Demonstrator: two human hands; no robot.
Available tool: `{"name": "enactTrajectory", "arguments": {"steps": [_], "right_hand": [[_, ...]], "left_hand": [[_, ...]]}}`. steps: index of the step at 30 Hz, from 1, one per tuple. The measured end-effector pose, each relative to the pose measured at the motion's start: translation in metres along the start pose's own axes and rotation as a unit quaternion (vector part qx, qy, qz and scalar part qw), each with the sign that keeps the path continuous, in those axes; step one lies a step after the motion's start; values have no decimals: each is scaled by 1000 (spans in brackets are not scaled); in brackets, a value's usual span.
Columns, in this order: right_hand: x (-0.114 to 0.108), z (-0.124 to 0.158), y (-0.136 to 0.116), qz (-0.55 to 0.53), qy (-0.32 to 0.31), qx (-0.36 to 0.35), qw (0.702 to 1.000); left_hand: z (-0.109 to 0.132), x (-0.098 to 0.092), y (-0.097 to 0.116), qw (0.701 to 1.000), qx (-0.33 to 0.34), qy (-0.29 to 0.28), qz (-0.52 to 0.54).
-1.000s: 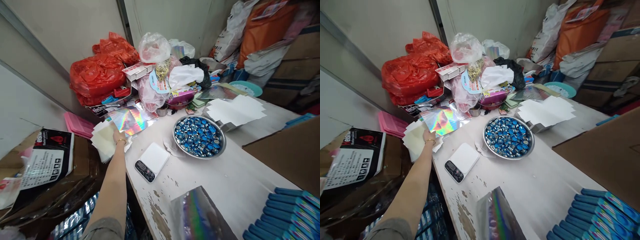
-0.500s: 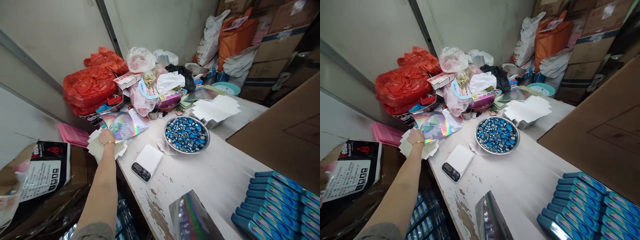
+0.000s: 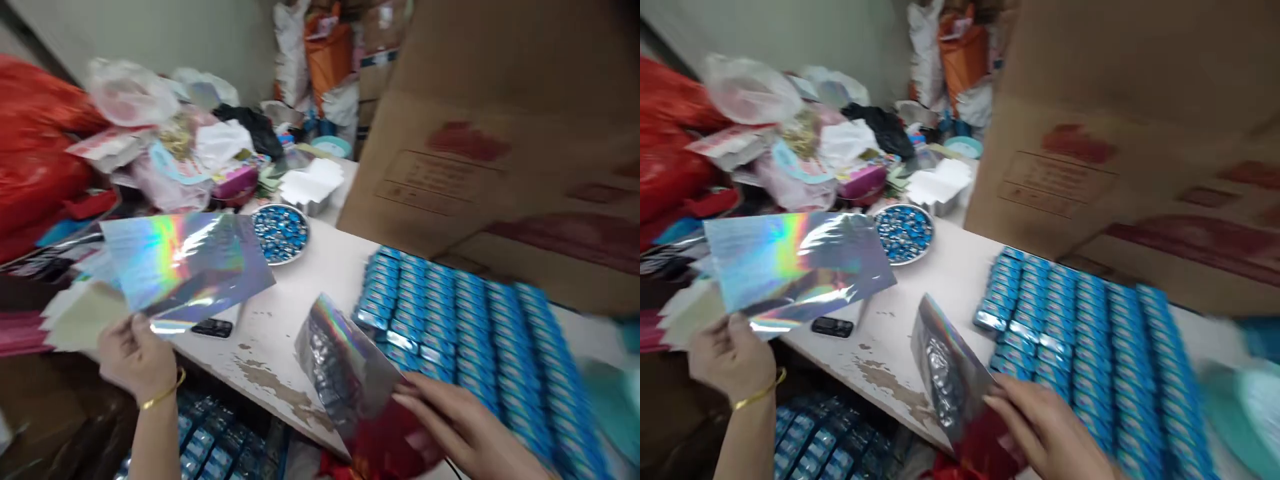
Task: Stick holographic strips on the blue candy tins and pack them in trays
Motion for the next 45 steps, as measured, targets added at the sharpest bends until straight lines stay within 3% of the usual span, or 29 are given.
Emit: {"name": "enactTrajectory", "arguments": {"steps": [4, 7, 9, 11, 13, 14, 16, 17, 19, 21, 23, 27, 30, 33, 36, 38, 41, 45], "right_hand": [[-34, 15, 16, -66, -6, 35, 997], [-67, 36, 35, -94, -3, 21, 995], [-89, 54, 53, -97, -9, 5, 995], [-109, 73, 71, -85, -31, -21, 996], [-128, 93, 84, -57, -61, -65, 994], [-138, 104, 89, -43, -77, -93, 992], [-157, 127, 98, -19, -108, -149, 983], [-168, 140, 104, -12, -119, -172, 978], [-191, 165, 119, -2, -128, -203, 971], [-217, 189, 146, 12, -105, -198, 974], [-242, 210, 185, 6, -62, -164, 985], [-266, 235, 269, -119, 0, -104, 988], [-267, 235, 327, -245, 95, -49, 964], [-257, 225, 381, -366, 196, 36, 909], [-237, 207, 429, -483, 218, 122, 839], [-228, 193, 457, -516, 228, 155, 811], [-222, 173, 493, -499, 263, 186, 804], [-213, 148, 526, -496, 274, 212, 796]], "left_hand": [[105, 12, -33, 985, -154, -80, -9], [182, 33, -59, 942, -267, -200, -43], [216, 35, -49, 930, -254, -257, -68], [233, 23, -1, 954, -146, -255, -56], [248, -1, 84, 972, 20, -231, 19], [262, -14, 135, 961, 108, -243, 69], [304, -37, 238, 900, 267, -310, 152], [331, -47, 284, 854, 333, -356, 180], [391, -61, 356, 757, 430, -451, 195], [446, -64, 399, 674, 468, -543, 178], [485, -59, 421, 623, 459, -617, 140], [527, -33, 448, 577, 416, -699, 72], [553, 1, 468, 558, 417, -716, 42], [577, 47, 480, 561, 436, -704, 23], [599, 98, 481, 566, 436, -699, 16], [615, 130, 479, 563, 444, -697, 4], [644, 170, 482, 563, 473, -678, 8], [687, 203, 493, 558, 530, -637, 49]]}}
Point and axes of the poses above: each hand's wrist, its own z-axis away from the middle knuckle, its own x-axis out of the palm, y = z × x, the point moved 6 cm from there along -z, towards the middle knuckle, and after that the axes turned 2 degrees about -x, right-handed, at the moved point
